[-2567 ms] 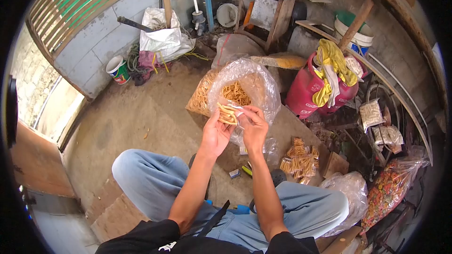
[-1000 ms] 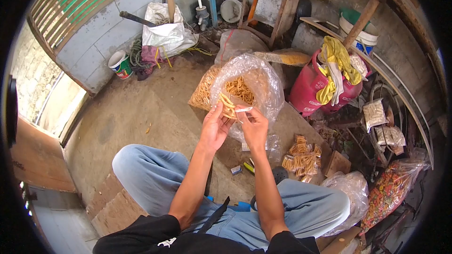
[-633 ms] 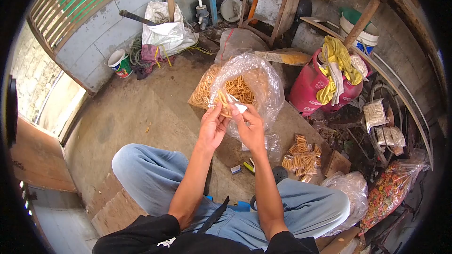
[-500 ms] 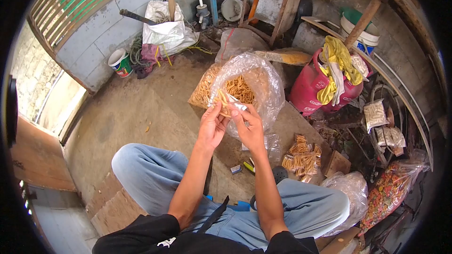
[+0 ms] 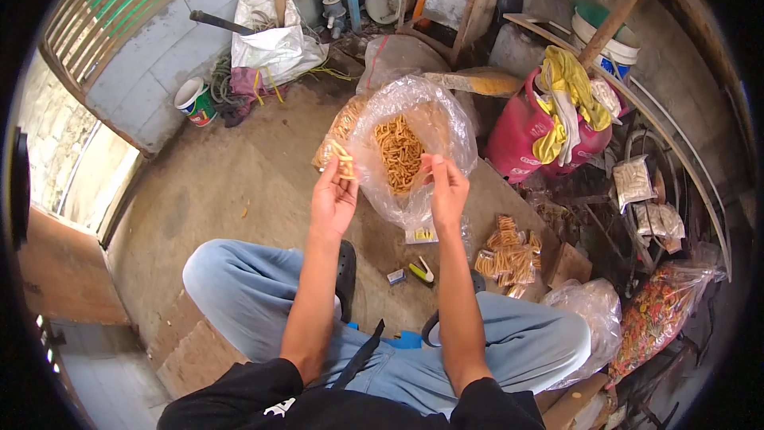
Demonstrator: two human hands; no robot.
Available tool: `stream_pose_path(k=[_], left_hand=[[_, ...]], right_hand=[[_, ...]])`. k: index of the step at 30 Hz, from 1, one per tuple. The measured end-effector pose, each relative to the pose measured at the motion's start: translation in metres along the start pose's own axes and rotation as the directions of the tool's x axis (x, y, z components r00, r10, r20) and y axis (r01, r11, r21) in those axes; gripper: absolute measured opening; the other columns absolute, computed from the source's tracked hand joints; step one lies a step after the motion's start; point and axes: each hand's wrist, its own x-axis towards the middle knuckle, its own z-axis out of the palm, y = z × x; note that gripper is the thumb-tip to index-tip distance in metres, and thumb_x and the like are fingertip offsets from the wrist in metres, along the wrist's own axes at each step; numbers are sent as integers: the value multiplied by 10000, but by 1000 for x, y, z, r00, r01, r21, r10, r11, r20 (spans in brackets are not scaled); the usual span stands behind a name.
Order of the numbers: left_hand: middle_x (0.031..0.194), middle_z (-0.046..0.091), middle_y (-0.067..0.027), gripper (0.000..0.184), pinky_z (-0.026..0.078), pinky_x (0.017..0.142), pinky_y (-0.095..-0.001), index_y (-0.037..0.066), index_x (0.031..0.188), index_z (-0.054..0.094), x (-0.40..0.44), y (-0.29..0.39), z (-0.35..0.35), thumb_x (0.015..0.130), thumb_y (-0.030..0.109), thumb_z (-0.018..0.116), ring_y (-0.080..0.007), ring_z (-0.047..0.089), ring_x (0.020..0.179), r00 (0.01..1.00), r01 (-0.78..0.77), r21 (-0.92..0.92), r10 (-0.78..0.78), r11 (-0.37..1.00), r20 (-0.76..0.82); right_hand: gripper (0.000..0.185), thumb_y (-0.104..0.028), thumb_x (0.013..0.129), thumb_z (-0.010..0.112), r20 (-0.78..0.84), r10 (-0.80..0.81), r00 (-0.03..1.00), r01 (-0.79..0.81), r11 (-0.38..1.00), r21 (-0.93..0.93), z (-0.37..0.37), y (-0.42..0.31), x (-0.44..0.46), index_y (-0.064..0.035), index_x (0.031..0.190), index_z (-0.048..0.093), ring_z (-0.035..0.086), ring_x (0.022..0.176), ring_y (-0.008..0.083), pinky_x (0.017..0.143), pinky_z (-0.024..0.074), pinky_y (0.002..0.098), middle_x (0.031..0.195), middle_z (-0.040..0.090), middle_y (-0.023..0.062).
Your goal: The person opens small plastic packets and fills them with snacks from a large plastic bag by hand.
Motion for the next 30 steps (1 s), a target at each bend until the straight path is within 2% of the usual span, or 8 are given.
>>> stream_pose_path(k=[4, 7, 8, 10, 19, 23, 25, 30], left_hand=[[1062, 663, -47, 231, 544, 853, -289, 16, 1105, 591, 4, 7, -3, 921, 154, 569, -144, 637, 959, 997, -32, 12, 33, 999, -72], [1067, 658, -55, 221, 542, 867, -293, 13, 1097, 591, 5, 5, -3, 919, 142, 567, -153, 631, 985, 995, -9, -28, 7, 1000, -95], [1039, 664, -55, 214, 544, 844, -281, 22, 1082, 599, 5, 3, -2, 916, 154, 574, -147, 635, 953, 994, 3, -33, -7, 999, -108], [1011, 671, -56, 208, 546, 820, -269, 31, 1068, 606, 4, 2, -2, 913, 167, 581, -142, 640, 921, 992, 16, -37, -20, 999, -123], [1064, 649, -74, 259, 544, 859, -283, -1, 1121, 590, 14, 6, -10, 925, 164, 552, -151, 628, 972, 986, 38, -40, -44, 998, -163], [1089, 636, -75, 273, 545, 861, -288, -4, 1149, 573, 20, 4, -15, 923, 147, 551, -160, 625, 989, 989, 66, -57, -73, 996, -132], [1095, 633, -75, 280, 546, 861, -290, -4, 1159, 566, 22, 2, -17, 922, 143, 551, -163, 624, 996, 989, 80, -60, -87, 995, -120], [1111, 633, -74, 287, 546, 865, -294, 1, 1173, 555, 29, -2, -21, 921, 137, 550, -176, 619, 1024, 986, 101, -69, -109, 992, -122]], right_hand=[[219, -195, 927, 559, -87, 175, 981, -183, 979, -87, -18, 54, 31, -13, 984, 666, 555, 764, 95, 611, 457, 239, 833, 625, 19], [228, -186, 857, 586, -22, 251, 968, -230, 847, -478, -34, 123, 47, -15, 979, 675, 636, 808, 157, 739, 484, 287, 869, 682, 91], [228, -186, 857, 586, -25, 251, 968, -232, 847, -478, -34, 136, 48, -15, 979, 675, 636, 808, 157, 739, 484, 287, 869, 682, 91], [241, -136, 824, 594, 115, 178, 977, -44, 699, -714, -36, 166, 46, -7, 1017, 656, 649, 755, 194, 696, 505, 297, 846, 681, 108], [299, -82, 771, 527, 228, 171, 958, 129, 454, -882, -24, 227, 56, -36, 1035, 659, 633, 896, 355, 828, 495, 428, 948, 658, 204], [311, -110, 779, 546, 240, 322, 916, 136, 313, -940, -15, 224, 64, -71, 1068, 654, 595, 990, 357, 850, 485, 430, 1046, 623, 190], [345, -130, 781, 560, 365, 193, 911, 306, 278, -911, -14, 230, 66, -123, 1119, 629, 538, 1077, 346, 861, 478, 430, 1118, 561, 171], [389, -129, 776, 562, 426, 129, 895, 407, 153, -901, -10, 237, 77, -168, 1161, 590, 519, 1091, 317, 839, 483, 425, 1116, 529, 144]])
